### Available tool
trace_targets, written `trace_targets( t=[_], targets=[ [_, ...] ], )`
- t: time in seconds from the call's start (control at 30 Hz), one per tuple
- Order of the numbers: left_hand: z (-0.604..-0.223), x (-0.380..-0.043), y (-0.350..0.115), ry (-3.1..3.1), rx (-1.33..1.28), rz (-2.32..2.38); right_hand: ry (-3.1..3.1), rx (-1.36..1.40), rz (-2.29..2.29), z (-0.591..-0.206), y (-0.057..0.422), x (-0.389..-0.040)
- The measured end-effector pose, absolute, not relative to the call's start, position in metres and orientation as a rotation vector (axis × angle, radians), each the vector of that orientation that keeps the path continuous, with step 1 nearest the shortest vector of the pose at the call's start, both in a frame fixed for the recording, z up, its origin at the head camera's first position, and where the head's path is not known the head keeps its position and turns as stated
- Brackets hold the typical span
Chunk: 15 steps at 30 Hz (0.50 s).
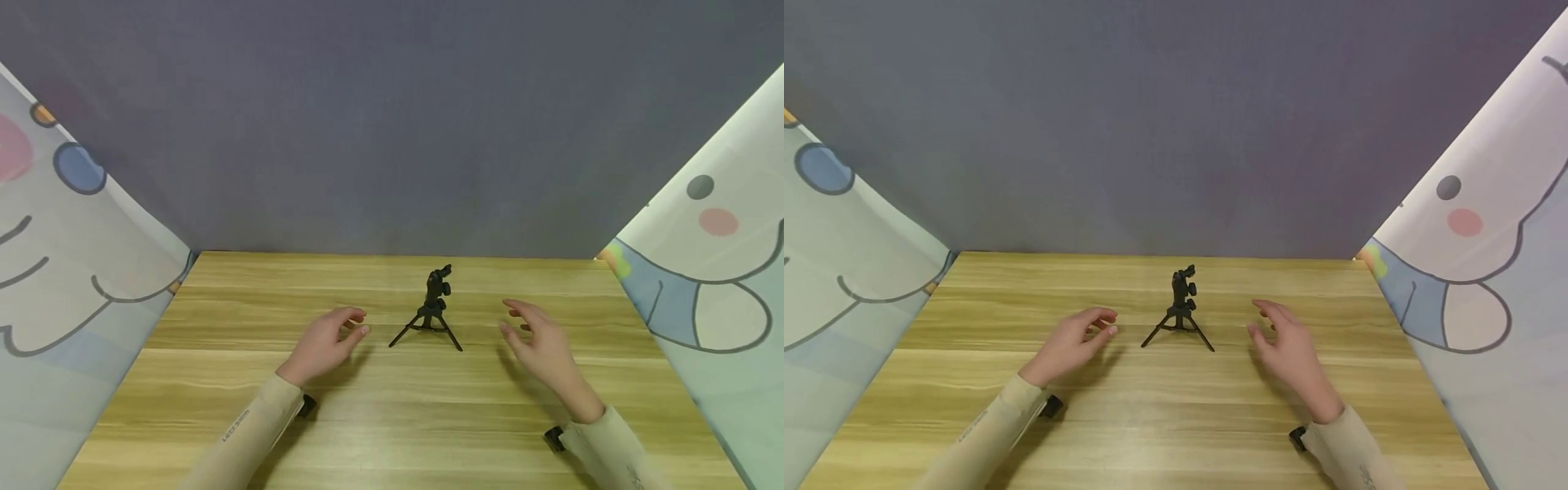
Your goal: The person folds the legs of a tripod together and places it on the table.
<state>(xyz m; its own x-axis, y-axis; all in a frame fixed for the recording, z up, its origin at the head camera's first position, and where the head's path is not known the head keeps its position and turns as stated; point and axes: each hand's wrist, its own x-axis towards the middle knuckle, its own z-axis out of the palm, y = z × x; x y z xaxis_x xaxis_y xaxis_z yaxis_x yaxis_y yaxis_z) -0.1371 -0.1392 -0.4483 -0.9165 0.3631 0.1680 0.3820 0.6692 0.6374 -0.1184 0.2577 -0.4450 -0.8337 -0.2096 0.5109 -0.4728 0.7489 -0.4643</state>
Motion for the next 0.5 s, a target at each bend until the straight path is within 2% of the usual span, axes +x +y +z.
trace_targets(
  t=[0.5],
  targets=[
    [-0.455,-0.154,-0.078,-2.852,-0.813,-1.278,-2.474,0.578,1.145,-0.418,0.204,-0.14]
  ],
)
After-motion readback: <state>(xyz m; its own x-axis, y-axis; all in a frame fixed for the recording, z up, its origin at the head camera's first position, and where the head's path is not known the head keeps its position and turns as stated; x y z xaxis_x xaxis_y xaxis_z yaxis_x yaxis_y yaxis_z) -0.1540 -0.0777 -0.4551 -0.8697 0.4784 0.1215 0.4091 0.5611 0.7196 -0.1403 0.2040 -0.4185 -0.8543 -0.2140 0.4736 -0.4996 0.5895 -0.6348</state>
